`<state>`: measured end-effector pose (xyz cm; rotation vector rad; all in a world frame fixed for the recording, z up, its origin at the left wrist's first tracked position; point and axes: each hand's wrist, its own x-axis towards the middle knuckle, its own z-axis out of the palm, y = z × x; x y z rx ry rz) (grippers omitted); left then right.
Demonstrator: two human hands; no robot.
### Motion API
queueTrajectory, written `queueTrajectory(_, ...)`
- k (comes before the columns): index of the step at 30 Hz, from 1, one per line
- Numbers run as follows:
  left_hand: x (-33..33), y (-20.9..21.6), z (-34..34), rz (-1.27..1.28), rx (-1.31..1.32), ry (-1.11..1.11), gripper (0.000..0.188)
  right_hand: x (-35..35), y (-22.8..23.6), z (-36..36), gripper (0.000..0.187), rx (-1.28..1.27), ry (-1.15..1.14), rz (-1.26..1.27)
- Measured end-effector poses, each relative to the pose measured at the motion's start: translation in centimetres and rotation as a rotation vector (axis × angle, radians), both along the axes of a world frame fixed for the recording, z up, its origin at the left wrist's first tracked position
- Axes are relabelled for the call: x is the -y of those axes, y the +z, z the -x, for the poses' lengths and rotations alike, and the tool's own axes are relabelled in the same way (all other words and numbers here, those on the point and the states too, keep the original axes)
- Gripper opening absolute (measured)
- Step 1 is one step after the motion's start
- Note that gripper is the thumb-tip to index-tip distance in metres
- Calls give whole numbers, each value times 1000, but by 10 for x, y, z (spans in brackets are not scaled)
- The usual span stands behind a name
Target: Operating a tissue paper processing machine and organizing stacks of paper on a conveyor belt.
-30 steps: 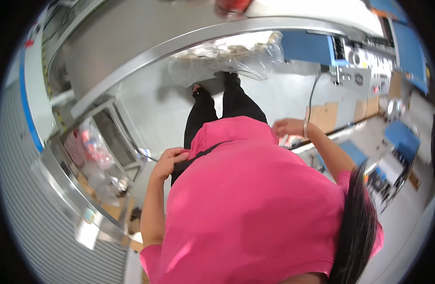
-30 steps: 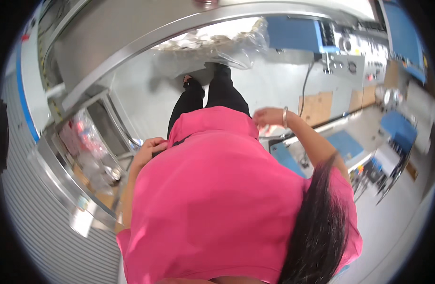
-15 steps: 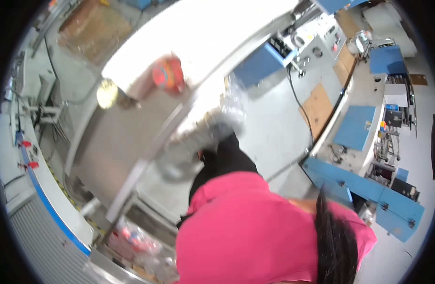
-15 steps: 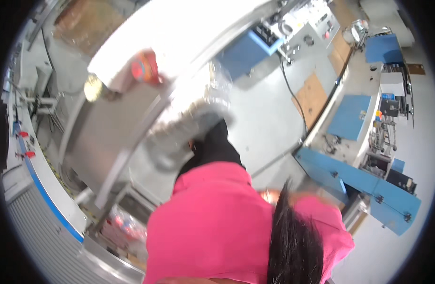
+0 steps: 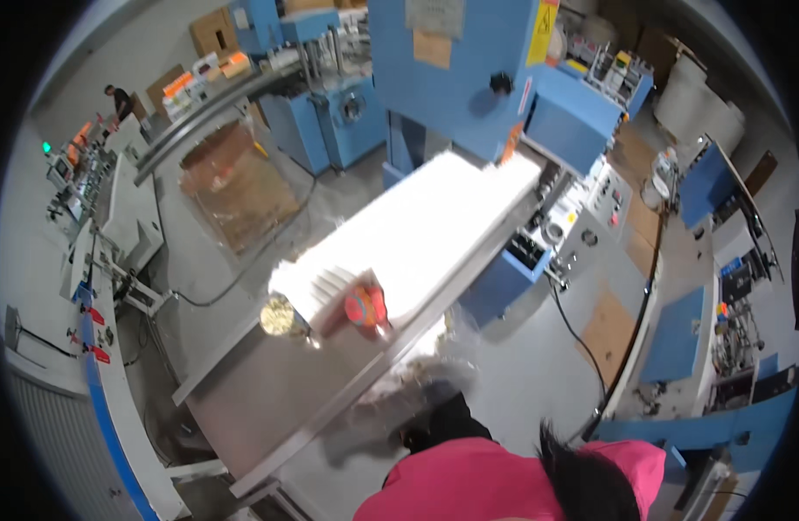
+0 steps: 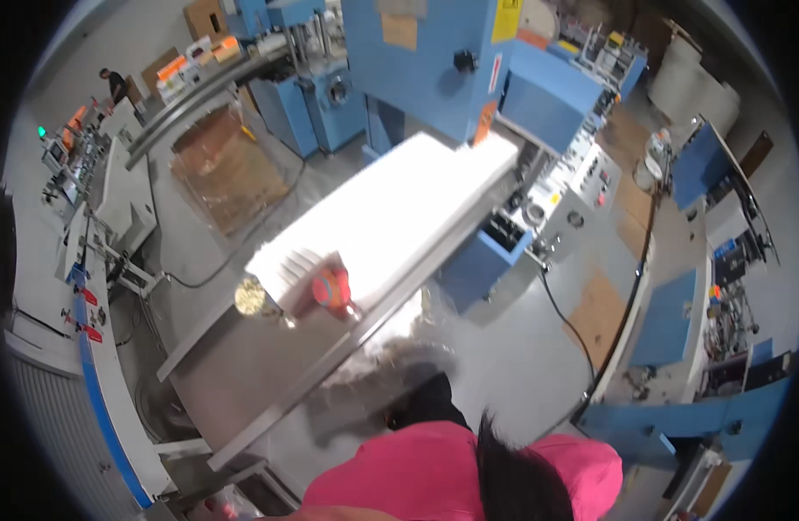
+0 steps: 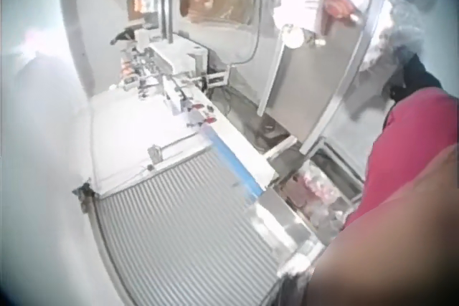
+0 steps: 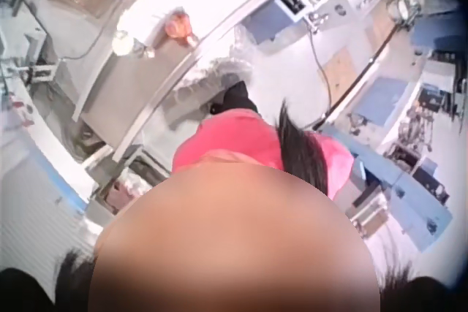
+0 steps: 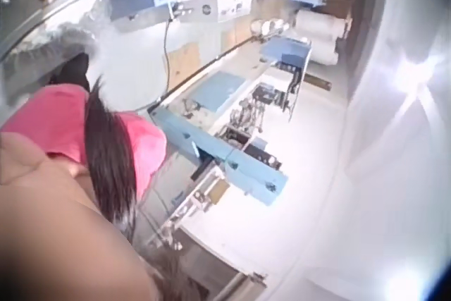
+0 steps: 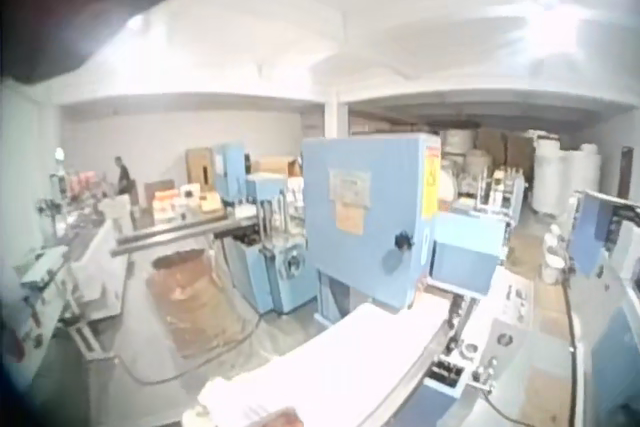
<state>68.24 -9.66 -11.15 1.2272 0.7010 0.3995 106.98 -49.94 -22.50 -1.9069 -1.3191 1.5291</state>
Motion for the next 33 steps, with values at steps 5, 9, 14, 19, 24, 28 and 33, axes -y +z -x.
queueTrajectory(5,-12,25,-20,-69,22,-34,36,-17,4,-28,29,128,47,2)
queueTrajectory(9,6,28,-20,-54,-23,-69,37,7,-2,-26,30,165,78,75)
queueTrajectory(14,67,19,59,60,-227,-51,37,60,-49,50,31,62,204,234)
queueTrajectory(19,142,38,184,199,-479,1,38,115,-85,172,33,-91,389,379)
queueTrajectory(24,165,-30,276,505,-843,10,44,136,-94,209,34,-104,558,463)
queueTrajectory(28,100,59,206,181,-776,-316,44,146,-92,213,36,-55,684,545)
queueTrajectory(33,39,122,68,-569,-402,-67,23,-89,111,155,25,116,187,-328)
